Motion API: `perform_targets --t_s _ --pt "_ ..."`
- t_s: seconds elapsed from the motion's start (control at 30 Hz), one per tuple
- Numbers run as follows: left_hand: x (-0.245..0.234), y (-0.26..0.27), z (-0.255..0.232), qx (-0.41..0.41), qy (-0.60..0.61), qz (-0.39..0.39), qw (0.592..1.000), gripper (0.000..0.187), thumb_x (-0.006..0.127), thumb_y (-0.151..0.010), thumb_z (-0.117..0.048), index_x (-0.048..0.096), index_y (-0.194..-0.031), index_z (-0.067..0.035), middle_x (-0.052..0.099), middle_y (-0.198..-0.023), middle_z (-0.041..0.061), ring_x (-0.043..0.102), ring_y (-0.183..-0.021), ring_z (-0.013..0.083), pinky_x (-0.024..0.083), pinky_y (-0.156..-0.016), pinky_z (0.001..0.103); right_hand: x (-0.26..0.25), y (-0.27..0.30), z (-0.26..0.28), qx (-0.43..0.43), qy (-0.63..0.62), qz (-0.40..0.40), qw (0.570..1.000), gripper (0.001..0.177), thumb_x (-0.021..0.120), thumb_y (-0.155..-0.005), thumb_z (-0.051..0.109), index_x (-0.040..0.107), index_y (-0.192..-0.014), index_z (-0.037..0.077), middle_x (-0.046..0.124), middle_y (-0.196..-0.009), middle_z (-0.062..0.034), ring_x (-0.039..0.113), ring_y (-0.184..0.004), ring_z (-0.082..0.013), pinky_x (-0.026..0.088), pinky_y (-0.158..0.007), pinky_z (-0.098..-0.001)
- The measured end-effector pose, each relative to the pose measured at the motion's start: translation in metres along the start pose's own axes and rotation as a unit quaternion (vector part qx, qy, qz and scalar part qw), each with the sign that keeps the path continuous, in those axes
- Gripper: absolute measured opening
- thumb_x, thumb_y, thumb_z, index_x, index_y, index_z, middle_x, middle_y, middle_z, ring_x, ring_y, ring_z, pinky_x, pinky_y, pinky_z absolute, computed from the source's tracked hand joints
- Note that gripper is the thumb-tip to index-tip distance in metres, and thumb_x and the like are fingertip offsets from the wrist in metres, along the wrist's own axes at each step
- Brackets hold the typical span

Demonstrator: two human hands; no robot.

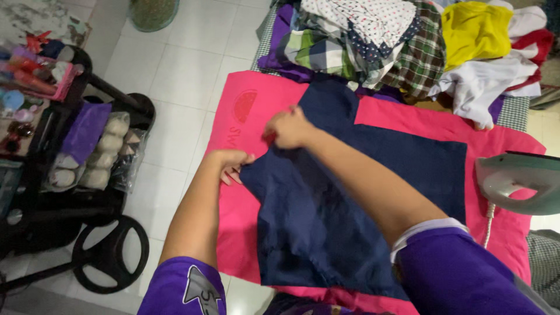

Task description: The person irons a dark blue short-sleeved shirt laid on a pink cloth. They smooth the fabric with one hand while moving the iron with the other, then flip the shirt to iron the other side.

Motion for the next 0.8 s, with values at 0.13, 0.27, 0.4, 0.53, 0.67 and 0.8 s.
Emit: perform_targets --t_s 0.13,0.27,0.4,0.53,0.67,0.8 --pt "0.01 0.036 0.021 0.083 0.082 0.035 0.992 0.052 0.073 -0.088 -0.03 0.055 -0.134 -0.013 0.067 -0.13 0.006 0.072 -0.11 0.0257 0.061 -0.092 0.049 0.015 -0.003 0.039 -0.011 0.048 0.174 0.984 0.051 0.064 -0.077 0.03 0.071 -0.127 0.033 0.071 -0.127 -0.0047 0.054 -0.136 -0.0262 0.002 -0.121 -0.0747" --pt "0.007 0.058 0.011 0.15 0.082 0.057 0.984 0.049 0.083 -0.086 -0.021 0.061 -0.124 0.001 0.073 -0.115 0.017 0.075 -0.098 0.0284 0.066 -0.087 0.041 0.011 -0.004 0.038 -0.021 0.032 0.191 0.981 0.056 0.063 -0.074 0.023 0.071 -0.129 0.033 0.071 -0.129 -0.0007 0.054 -0.137 -0.0247 0.002 -0.119 -0.076" --pt "-0.008 0.072 -0.008 0.087 -0.054 -0.028 0.994 0.04 0.079 -0.086 -0.026 0.069 -0.113 0.002 0.077 -0.102 0.015 0.078 -0.085 0.0253 0.065 -0.075 0.039 0.005 -0.005 0.037 0.001 0.035 0.163 0.986 0.055 0.064 -0.075 0.017 0.069 -0.128 0.03 0.07 -0.128 -0.0022 0.052 -0.135 -0.0264 0.001 -0.119 -0.0747" --pt "-0.001 0.07 -0.005 0.002 -0.075 -0.163 0.984 0.065 0.074 -0.086 -0.052 0.067 -0.117 0.004 0.076 -0.103 0.021 0.078 -0.083 0.0283 0.06 -0.069 0.042 0.012 0.004 0.054 0.024 0.123 0.005 0.992 0.049 0.07 -0.082 0.025 0.064 -0.13 0.016 0.063 -0.131 -0.0134 0.053 -0.133 -0.0327 0.009 -0.122 -0.0706" --pt "0.012 0.044 0.029 -0.029 0.123 -0.109 0.986 0.095 0.044 -0.077 -0.087 0.055 -0.136 -0.013 0.06 -0.116 0.015 0.073 -0.083 0.0368 0.061 -0.065 0.047 0.031 0.017 0.063 -0.024 0.084 -0.035 0.996 0.057 0.073 -0.077 0.022 0.061 -0.132 0.014 0.058 -0.139 -0.0113 0.05 -0.137 -0.0312 0.02 -0.119 -0.0635" --pt "0.016 0.026 0.055 0.069 0.217 -0.021 0.974 0.078 0.076 -0.08 -0.056 0.061 -0.136 -0.004 0.072 -0.117 0.012 0.074 -0.085 0.0203 0.063 -0.069 0.032 0.04 0.018 0.065 -0.062 0.062 0.02 0.996 0.066 0.076 -0.068 0.017 0.058 -0.132 0.015 0.058 -0.134 -0.01 0.048 -0.135 -0.0295 0.014 -0.116 -0.0673"
Point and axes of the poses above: each hand's wrist, its own y-axis away from the middle knuckle, its own x-axis out of the palm, z = x × y, the point moved 3 cm from there along -y, towards the middle knuckle
